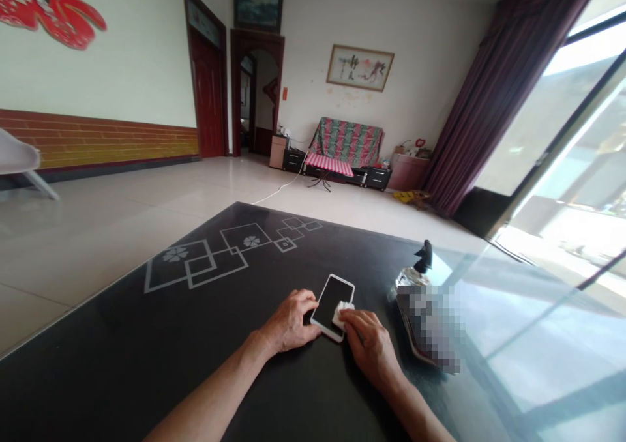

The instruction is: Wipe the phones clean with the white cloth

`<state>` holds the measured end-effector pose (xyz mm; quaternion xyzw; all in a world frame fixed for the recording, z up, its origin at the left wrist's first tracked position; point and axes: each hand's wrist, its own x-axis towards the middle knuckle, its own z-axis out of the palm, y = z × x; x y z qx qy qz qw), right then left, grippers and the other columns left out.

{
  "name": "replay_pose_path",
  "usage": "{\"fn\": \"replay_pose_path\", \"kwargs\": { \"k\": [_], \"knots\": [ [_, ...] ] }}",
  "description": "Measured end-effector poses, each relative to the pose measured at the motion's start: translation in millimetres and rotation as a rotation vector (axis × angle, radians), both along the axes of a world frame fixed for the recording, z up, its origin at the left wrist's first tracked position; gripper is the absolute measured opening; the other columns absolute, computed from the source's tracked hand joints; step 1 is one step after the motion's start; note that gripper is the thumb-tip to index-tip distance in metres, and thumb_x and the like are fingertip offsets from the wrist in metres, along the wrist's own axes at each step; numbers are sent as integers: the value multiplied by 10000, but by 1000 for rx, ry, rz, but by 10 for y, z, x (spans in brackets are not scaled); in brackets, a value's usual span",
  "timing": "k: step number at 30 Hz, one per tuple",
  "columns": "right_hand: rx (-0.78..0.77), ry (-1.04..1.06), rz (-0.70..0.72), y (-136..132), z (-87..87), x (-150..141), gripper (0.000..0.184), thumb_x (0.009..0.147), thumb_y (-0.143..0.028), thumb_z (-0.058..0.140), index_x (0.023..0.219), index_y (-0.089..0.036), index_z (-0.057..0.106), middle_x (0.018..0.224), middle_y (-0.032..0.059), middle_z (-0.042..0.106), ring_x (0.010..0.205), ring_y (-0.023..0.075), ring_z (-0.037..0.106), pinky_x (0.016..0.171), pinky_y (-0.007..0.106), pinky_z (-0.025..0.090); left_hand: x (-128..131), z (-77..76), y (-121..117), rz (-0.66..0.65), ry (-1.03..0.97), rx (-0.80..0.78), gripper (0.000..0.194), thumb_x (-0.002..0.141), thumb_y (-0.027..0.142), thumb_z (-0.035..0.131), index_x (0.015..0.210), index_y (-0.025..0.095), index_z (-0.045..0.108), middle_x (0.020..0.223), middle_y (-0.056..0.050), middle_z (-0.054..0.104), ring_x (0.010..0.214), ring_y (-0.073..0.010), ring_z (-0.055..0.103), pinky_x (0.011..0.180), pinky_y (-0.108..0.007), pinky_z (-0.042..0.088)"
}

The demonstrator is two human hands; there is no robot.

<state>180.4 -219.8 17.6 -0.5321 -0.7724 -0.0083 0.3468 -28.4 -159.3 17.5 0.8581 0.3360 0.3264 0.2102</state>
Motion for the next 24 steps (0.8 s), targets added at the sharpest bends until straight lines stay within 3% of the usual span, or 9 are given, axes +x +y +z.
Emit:
{"fn": "replay_pose_path", "kwargs": {
  "k": [8,14,19,24],
  "knots": [
    [78,28,-123,577,-56,225,232,872,-228,466,899,-216,696,958,50,725,891,203,648,817,342,509,14,48,-17,3,-30,-53,333,676,182,685,1008,189,676,1069,-54,604,954,-216,546,872,-319,469],
    [77,46,-161,802,-77,272,246,869,-243,457,889,-216,701,960,49,724,899,212,643,821,350,499,-1,16,4,8,-20,-76,379,672,186,692,1051,201,671,1119,-60,591,997,-227,535,910,-341,461],
    [70,34,-149,691,-40,207,247,866,-233,455,893,-211,699,964,59,719,894,214,632,824,359,491,-7,29,-2,13,-9,-88,374,678,192,684,1051,212,673,1135,-61,586,1009,-231,536,922,-355,460],
    [28,3,-32,255,28,44,229,879,-193,449,924,-216,673,981,53,705,887,200,608,820,341,488,4,26,-5,5,-24,-74,363,688,200,679,1050,217,675,1104,-56,592,988,-225,542,901,-340,469]
  ]
}}
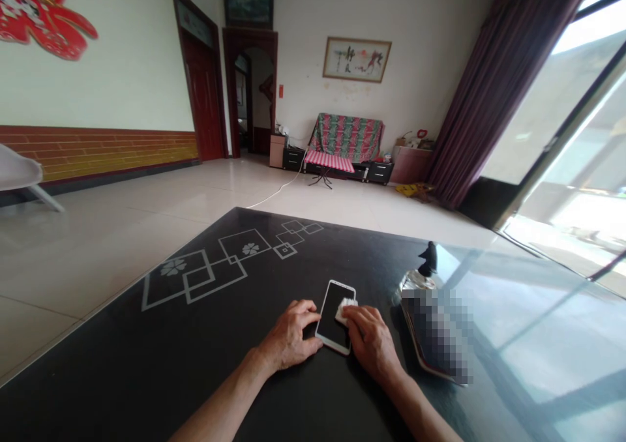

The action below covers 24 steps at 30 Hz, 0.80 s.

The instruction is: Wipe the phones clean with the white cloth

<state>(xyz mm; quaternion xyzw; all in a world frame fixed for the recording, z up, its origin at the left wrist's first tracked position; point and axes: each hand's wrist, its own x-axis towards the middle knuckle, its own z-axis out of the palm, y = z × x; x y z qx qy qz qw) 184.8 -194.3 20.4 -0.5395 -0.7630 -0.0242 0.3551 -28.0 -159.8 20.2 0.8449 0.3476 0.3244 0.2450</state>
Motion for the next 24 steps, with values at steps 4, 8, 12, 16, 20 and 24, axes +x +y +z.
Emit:
{"fn": "replay_pose_path", "kwargs": {
  "k": [4,8,12,16,20,24],
  "knots": [
    [-87,-24,91,-327,64,-118,240,891,-169,432,961,-231,653,1038,55,681,940,214,577,847,359,473,9,-25,5,5,-7,18,334,707,209,669,1040,228,679,1078,-51,594,971,-222,545,883,-341,474],
    [-121,-64,119,-305,115,-130,247,885,-159,442,984,-234,656,1044,46,680,974,218,558,870,358,453,4,-19,0,-1,-12,20,328,718,215,672,1046,223,679,1078,-52,588,975,-219,539,876,-335,473],
    [-92,-115,76,57,117,-61,232,876,-168,452,939,-229,667,999,35,694,933,212,566,845,349,447,-6,9,-6,-11,8,-6,330,710,202,678,1040,218,689,1104,-55,579,986,-216,532,883,-323,469],
    [-40,-137,25,472,87,-14,230,859,-166,455,891,-219,677,952,34,705,888,194,583,825,319,442,-7,7,-3,-6,8,-10,297,719,215,681,1015,220,695,1100,-53,581,989,-217,530,883,-319,465],
    [-37,-124,11,724,62,-11,236,860,-178,449,884,-215,681,948,37,711,869,180,596,853,314,427,-10,-17,11,-8,13,-9,249,726,243,687,974,226,700,1084,-48,582,983,-218,532,871,-318,467],
    [-56,-128,11,673,57,-45,231,865,-183,453,908,-223,677,986,31,709,902,189,592,861,320,420,-15,-12,16,0,15,6,290,714,243,701,1002,208,694,1113,-56,583,986,-220,533,886,-318,463]
  ]
}}
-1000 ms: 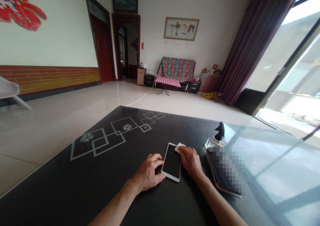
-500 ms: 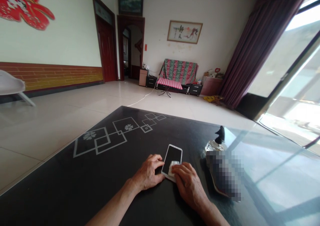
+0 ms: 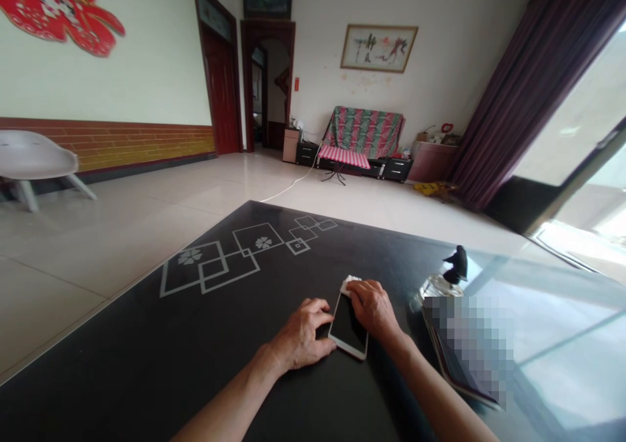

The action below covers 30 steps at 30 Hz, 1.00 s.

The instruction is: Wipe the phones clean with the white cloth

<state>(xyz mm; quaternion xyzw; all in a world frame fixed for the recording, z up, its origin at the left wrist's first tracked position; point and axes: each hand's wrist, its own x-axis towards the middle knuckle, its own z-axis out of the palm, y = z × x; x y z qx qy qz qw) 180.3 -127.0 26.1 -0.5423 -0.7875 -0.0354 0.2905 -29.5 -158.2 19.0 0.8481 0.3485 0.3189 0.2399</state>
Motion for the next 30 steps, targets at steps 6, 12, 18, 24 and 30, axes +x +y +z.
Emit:
{"fn": "replay_pose_path", "kwargs": {
  "k": [6,12,18,24,30],
  "knots": [
    [-47,2,66,-559,10,-142,242,892,-179,445,998,-233,656,1077,37,681,946,206,562,843,338,430,15,3,-8,5,-31,12,239,693,203,705,931,189,700,1097,-58,604,972,-213,549,895,-318,463],
    [-113,-4,142,-861,49,-218,250,899,-175,445,1031,-249,644,1107,36,667,988,222,544,844,355,428,31,-58,4,21,-60,24,190,681,209,725,866,184,691,1047,-52,612,954,-208,555,869,-313,473],
    [-67,-36,79,-471,44,-91,232,885,-190,460,992,-238,661,1041,33,690,938,210,568,812,332,434,33,-15,-1,15,-46,15,201,685,201,710,885,190,697,1059,-52,614,945,-210,556,861,-312,471],
    [-21,-30,29,79,-25,25,224,873,-184,469,931,-227,681,1004,32,708,907,192,592,858,311,419,21,-10,-3,19,-49,14,246,673,222,742,913,182,704,1073,-59,615,953,-212,556,858,-312,470],
    [-11,-13,-10,145,-63,-1,244,888,-188,449,953,-228,680,1025,31,706,906,197,582,873,330,404,17,17,-5,15,-35,17,213,698,242,731,896,170,709,1076,-73,619,939,-214,565,866,-318,469]
  ]
}}
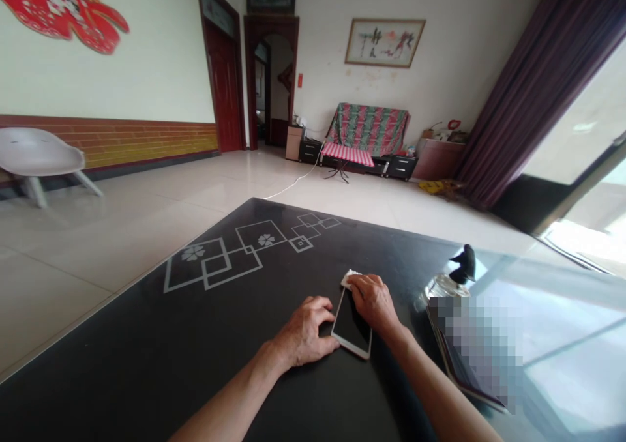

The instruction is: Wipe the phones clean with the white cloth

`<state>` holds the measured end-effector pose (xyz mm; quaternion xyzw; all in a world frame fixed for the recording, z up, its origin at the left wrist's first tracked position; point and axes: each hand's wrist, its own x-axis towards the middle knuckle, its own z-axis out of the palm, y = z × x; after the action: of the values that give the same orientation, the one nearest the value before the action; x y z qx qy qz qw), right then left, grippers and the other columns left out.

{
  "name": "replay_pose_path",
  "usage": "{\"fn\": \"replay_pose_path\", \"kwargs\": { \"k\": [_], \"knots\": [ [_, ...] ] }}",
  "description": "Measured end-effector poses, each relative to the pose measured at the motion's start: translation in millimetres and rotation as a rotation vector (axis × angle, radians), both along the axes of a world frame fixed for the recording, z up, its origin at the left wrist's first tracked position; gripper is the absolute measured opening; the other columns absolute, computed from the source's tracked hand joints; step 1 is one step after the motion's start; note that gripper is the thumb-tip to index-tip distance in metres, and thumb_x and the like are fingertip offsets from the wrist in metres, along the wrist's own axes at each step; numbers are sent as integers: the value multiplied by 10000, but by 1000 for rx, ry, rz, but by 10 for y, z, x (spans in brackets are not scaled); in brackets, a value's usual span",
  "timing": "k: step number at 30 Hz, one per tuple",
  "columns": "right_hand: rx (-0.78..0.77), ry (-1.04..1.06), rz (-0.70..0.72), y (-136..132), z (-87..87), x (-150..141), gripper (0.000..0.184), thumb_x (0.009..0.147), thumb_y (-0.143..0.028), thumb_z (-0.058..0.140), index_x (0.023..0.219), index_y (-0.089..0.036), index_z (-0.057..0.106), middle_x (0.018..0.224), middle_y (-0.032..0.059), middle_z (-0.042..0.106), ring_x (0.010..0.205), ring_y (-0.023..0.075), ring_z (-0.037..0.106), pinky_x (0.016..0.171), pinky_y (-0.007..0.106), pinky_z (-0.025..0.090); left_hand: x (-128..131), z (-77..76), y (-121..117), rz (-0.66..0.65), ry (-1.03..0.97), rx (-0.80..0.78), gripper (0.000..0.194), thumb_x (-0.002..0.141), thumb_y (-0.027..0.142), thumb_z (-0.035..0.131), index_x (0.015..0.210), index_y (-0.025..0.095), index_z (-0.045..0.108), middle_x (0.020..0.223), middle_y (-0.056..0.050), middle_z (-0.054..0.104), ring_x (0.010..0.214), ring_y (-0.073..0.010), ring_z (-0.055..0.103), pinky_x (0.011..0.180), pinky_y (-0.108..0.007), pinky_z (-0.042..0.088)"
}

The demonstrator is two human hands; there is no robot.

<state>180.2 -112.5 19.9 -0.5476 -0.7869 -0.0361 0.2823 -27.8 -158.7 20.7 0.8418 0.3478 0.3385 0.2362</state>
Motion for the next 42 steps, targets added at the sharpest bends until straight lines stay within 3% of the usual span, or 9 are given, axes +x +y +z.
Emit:
{"fn": "replay_pose_path", "kwargs": {
  "k": [10,13,17,25,29,33,42],
  "knots": [
    [-51,17,96,-853,68,-206,248,905,-195,444,1025,-237,657,1089,37,680,949,206,550,822,335,419,21,-54,7,11,-23,17,217,658,170,719,872,157,687,1046,-67,630,940,-217,564,863,-314,477],
    [-76,22,118,-995,60,-172,235,910,-199,447,1007,-240,657,1098,33,677,979,211,545,840,342,417,17,-64,7,17,-15,15,277,662,178,718,936,158,686,1046,-68,627,940,-219,559,869,-320,476],
    [-61,3,80,-878,35,-26,235,904,-208,457,1019,-250,658,1098,20,680,1001,213,547,858,345,417,6,-55,15,-11,13,13,317,700,218,704,1016,199,685,1050,-53,611,945,-216,551,861,-321,475],
    [0,-28,-24,-146,39,74,233,871,-190,468,926,-247,687,1016,11,711,905,186,594,841,303,422,4,-71,15,-10,12,8,244,713,215,702,957,208,701,1056,-43,591,948,-204,541,844,-299,464],
    [6,-17,-37,36,20,21,244,868,-183,462,918,-247,692,986,14,717,885,184,598,847,303,412,5,-56,12,-13,13,10,251,717,227,707,967,202,702,1057,-46,595,946,-203,542,845,-299,462],
    [7,-21,-34,-98,13,-73,248,871,-178,461,937,-246,690,1012,20,709,888,190,581,822,305,410,5,-48,17,-12,8,3,257,710,221,709,966,199,702,1075,-51,598,963,-209,542,863,-306,462],
    [-74,36,105,-919,93,-246,259,909,-183,428,1003,-244,661,1084,44,677,937,206,555,814,343,433,14,-49,7,-6,-11,2,251,685,168,700,930,215,704,1046,-39,612,928,-203,554,853,-310,477]
  ]
}}
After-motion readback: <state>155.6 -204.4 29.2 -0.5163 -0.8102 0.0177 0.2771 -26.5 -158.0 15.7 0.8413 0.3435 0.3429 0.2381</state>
